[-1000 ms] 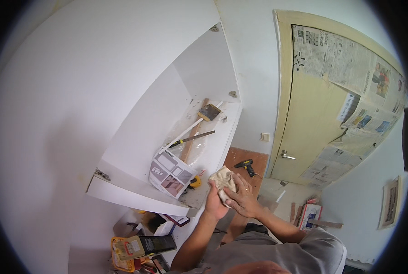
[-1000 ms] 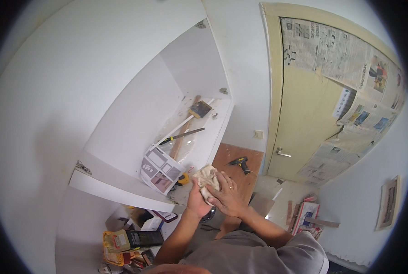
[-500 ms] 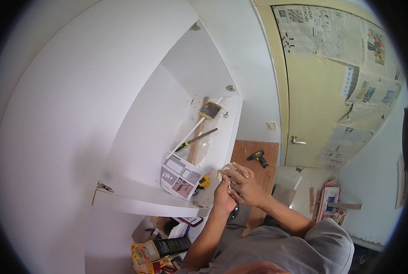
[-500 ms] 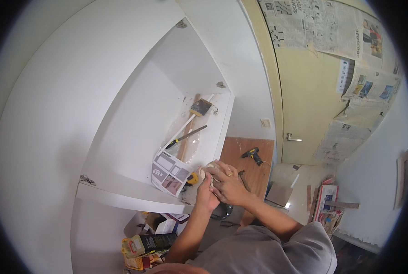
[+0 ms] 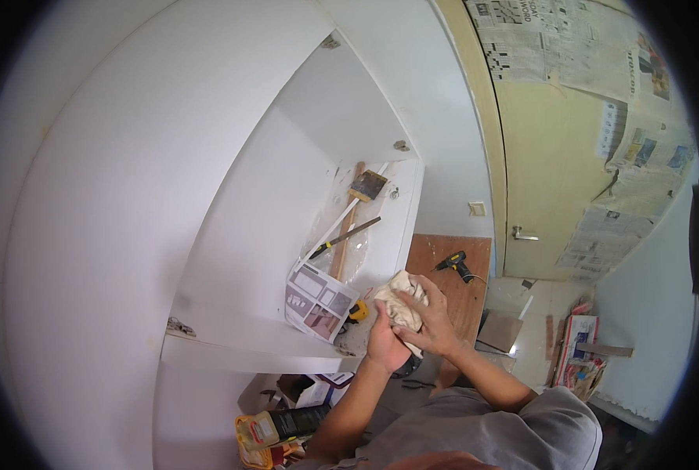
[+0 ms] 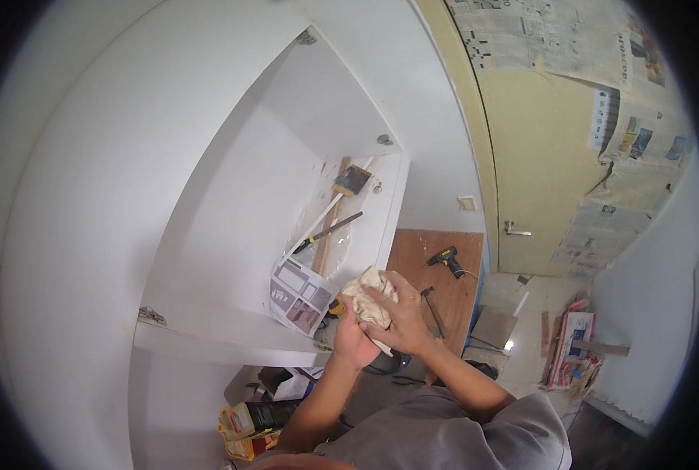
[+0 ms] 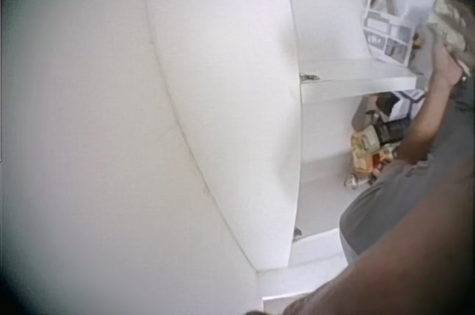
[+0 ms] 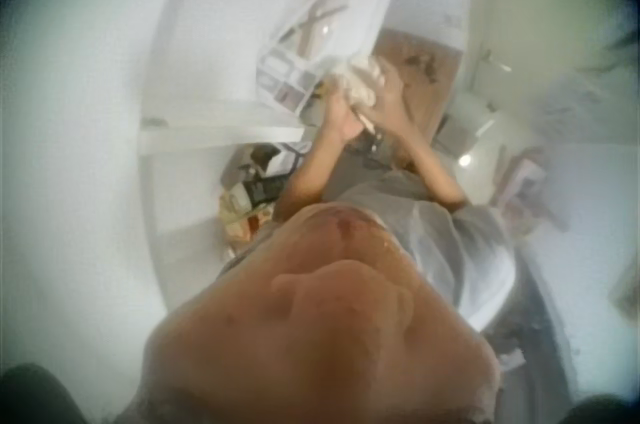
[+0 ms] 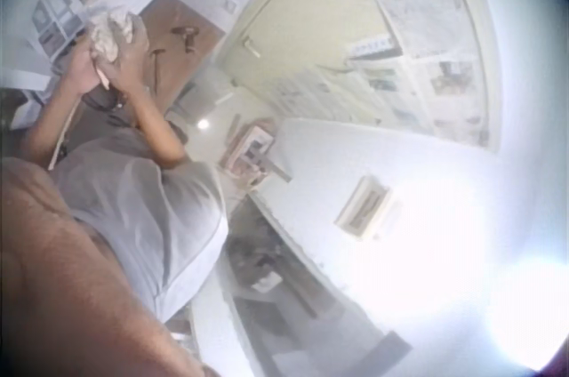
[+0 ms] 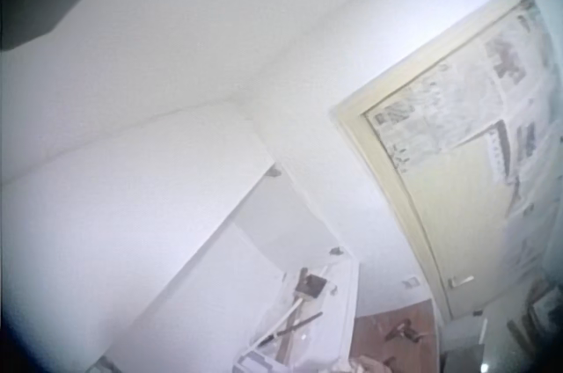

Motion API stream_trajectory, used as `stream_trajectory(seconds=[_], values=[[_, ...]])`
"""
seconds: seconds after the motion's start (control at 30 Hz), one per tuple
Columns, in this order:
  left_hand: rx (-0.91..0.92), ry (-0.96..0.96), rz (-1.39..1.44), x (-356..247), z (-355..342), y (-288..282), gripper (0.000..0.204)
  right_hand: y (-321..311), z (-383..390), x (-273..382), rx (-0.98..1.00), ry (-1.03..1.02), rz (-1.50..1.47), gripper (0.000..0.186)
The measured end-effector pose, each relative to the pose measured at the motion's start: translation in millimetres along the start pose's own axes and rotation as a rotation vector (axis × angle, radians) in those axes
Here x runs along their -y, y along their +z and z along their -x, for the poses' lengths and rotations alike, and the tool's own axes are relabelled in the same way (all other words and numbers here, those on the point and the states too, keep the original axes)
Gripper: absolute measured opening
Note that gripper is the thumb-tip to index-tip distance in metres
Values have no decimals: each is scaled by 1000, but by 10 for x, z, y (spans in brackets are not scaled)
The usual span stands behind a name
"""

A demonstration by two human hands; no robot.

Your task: The person repairs a white cabinet shelf by cutting a small piece of white edge banding with a utility knife, applying adhesive, and pressing it into place. They then use a sanding block to smooth the edge and wipe the area with a cloth.

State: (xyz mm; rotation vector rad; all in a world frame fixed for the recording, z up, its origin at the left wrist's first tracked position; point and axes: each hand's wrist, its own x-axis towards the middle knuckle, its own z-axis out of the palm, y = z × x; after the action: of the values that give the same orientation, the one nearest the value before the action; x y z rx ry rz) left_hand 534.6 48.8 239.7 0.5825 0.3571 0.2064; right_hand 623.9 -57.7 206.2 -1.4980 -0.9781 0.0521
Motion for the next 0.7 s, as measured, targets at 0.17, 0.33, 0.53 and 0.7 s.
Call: stream_trajectory(seconds=[0.17,0.33,0.53,0.7], values=[[-195,109,-170,69,-75,-76,61,112,107,-15,141,-101,276,26],[-277,98,-170,250,-134,-410,56,250,281,-174,-72,-122,56,15],[-253,-39,-67,276,-171,-373,57,233,331,-99,-176,179,-233,25],[-48,74,20,226,58,-22,63,55,120,-204,137,-50,156,42]])
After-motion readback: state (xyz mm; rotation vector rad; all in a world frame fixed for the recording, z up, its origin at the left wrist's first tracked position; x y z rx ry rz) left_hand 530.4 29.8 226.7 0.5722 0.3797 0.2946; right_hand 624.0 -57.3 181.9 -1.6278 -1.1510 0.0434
